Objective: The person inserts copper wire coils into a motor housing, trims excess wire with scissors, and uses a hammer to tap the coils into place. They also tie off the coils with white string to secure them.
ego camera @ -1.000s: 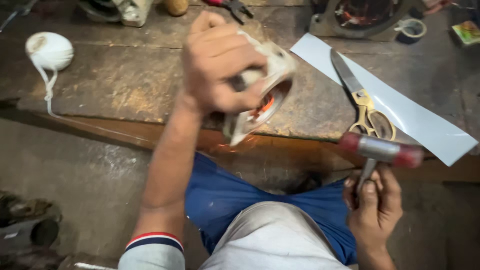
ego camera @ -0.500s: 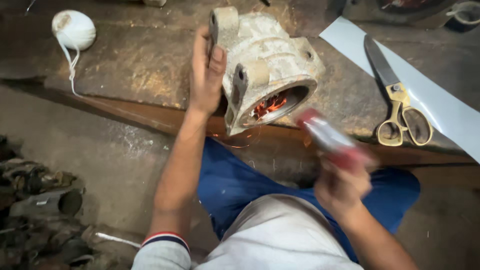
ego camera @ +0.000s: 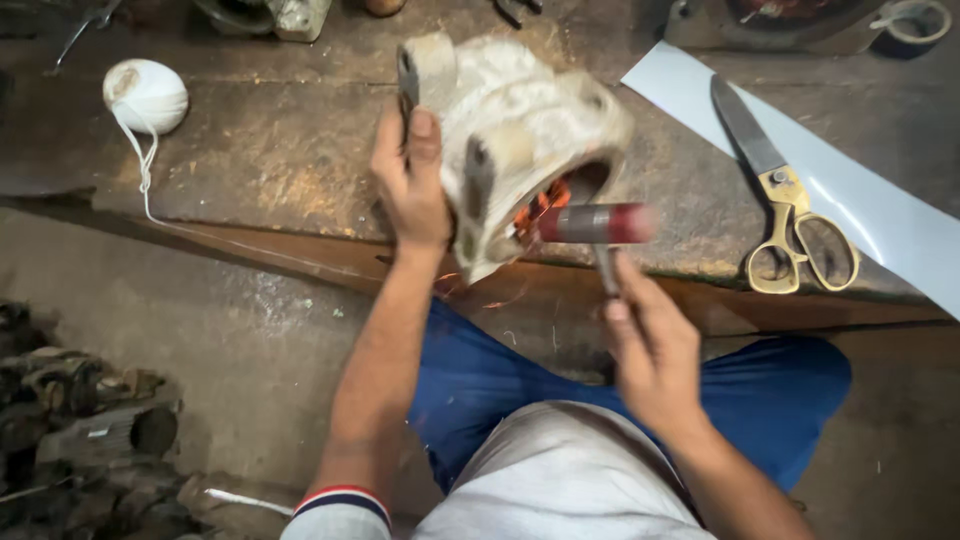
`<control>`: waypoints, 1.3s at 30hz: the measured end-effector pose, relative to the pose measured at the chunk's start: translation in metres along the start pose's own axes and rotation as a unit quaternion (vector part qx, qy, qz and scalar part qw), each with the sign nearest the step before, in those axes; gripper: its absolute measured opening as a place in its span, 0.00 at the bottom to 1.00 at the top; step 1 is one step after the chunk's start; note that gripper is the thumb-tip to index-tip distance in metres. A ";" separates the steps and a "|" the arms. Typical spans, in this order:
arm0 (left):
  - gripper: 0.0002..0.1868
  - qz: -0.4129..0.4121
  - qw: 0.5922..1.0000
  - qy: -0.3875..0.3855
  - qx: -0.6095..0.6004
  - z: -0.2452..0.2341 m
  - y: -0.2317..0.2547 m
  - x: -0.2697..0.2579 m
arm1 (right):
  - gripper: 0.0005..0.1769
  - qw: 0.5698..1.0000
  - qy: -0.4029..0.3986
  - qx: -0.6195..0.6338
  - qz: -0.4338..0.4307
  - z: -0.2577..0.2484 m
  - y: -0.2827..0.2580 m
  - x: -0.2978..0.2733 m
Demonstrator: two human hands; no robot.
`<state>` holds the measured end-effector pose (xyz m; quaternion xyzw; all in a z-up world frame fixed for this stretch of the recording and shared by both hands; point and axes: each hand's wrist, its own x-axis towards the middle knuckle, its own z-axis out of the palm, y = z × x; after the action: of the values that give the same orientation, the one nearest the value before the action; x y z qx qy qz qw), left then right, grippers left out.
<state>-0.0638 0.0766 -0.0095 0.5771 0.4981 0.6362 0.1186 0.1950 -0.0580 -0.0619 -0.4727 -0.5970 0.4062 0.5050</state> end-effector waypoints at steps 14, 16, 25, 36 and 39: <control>0.32 -0.013 1.000 -0.002 0.004 0.004 0.020 -0.003 | 0.31 0.941 0.028 0.326 0.089 0.001 -0.021 0.006; 0.31 -0.035 0.999 0.003 0.015 0.004 0.019 -0.004 | 0.25 0.901 0.080 0.404 0.134 0.010 -0.028 0.007; 0.35 -0.061 0.998 0.016 -0.021 0.000 0.001 -0.008 | 0.33 0.889 0.025 0.428 0.161 0.024 -0.045 0.028; 0.40 -0.063 0.997 0.010 -0.049 -0.006 -0.004 -0.009 | 0.32 0.865 0.109 0.475 0.118 0.040 -0.039 0.016; 0.38 -0.045 0.995 -0.012 -0.089 0.000 0.005 -0.002 | 0.34 0.872 -0.156 0.423 0.192 0.039 -0.041 0.019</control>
<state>-0.0611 0.0730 -0.0068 0.5489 0.4636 0.6652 0.2032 0.1497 -0.0487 -0.0240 -0.2493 -0.3371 0.7774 0.4689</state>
